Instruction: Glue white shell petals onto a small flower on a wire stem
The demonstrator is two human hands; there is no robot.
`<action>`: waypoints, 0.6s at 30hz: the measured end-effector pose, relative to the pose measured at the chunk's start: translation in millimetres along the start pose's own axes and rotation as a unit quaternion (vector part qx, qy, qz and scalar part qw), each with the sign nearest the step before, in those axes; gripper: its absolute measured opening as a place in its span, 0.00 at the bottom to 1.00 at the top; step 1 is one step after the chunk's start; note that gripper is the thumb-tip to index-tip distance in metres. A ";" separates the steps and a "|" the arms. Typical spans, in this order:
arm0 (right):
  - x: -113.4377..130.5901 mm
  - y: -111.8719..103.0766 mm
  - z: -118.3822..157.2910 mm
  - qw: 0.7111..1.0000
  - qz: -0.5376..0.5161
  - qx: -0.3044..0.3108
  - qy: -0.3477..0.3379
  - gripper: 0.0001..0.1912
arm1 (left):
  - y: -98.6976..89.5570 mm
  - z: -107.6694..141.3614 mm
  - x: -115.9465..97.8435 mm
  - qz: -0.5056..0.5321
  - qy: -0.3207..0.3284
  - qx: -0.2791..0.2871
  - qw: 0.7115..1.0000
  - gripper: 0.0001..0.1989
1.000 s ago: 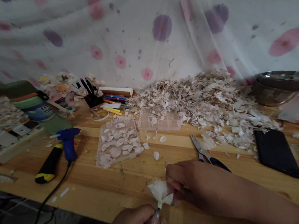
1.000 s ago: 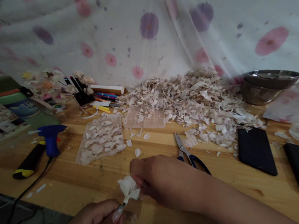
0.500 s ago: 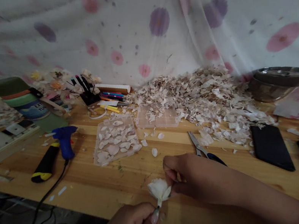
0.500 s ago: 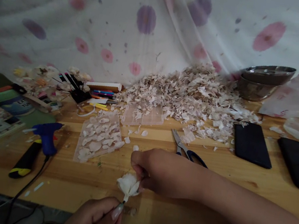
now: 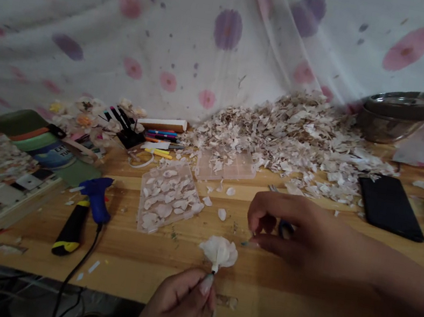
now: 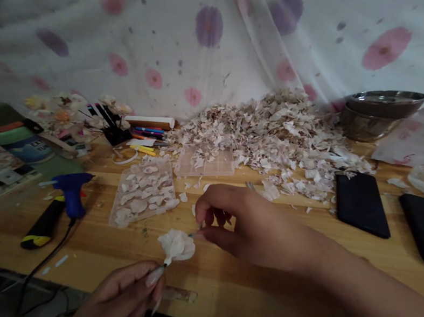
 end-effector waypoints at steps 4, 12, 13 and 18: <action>19.2 13.4 5.5 0.975 0.062 -0.066 -0.205 0.06 | -1.1 0.1 -2.4 0.038 0.023 -0.013 0.999 0.27; 23.8 49.2 14.2 0.923 0.215 -0.157 -0.276 0.10 | 2.5 1.7 -2.5 0.038 0.045 -0.011 0.998 0.27; 24.5 49.2 14.5 0.921 0.217 -0.166 -0.278 0.09 | 2.5 2.0 -2.8 0.033 0.047 -0.013 0.998 0.27; 29.3 43.1 11.8 0.917 0.221 -0.179 -0.280 0.11 | 3.9 2.3 -1.6 0.032 0.037 -0.011 0.999 0.26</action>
Point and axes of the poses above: each hand's wrist, its own z-axis away from the middle knuckle, its own y-axis out of the palm, x = y × z, the point moved 5 cm from there along -z, towards the middle knuckle, and after that the axes turned 5 degrees about z, right-handed, at the moved point
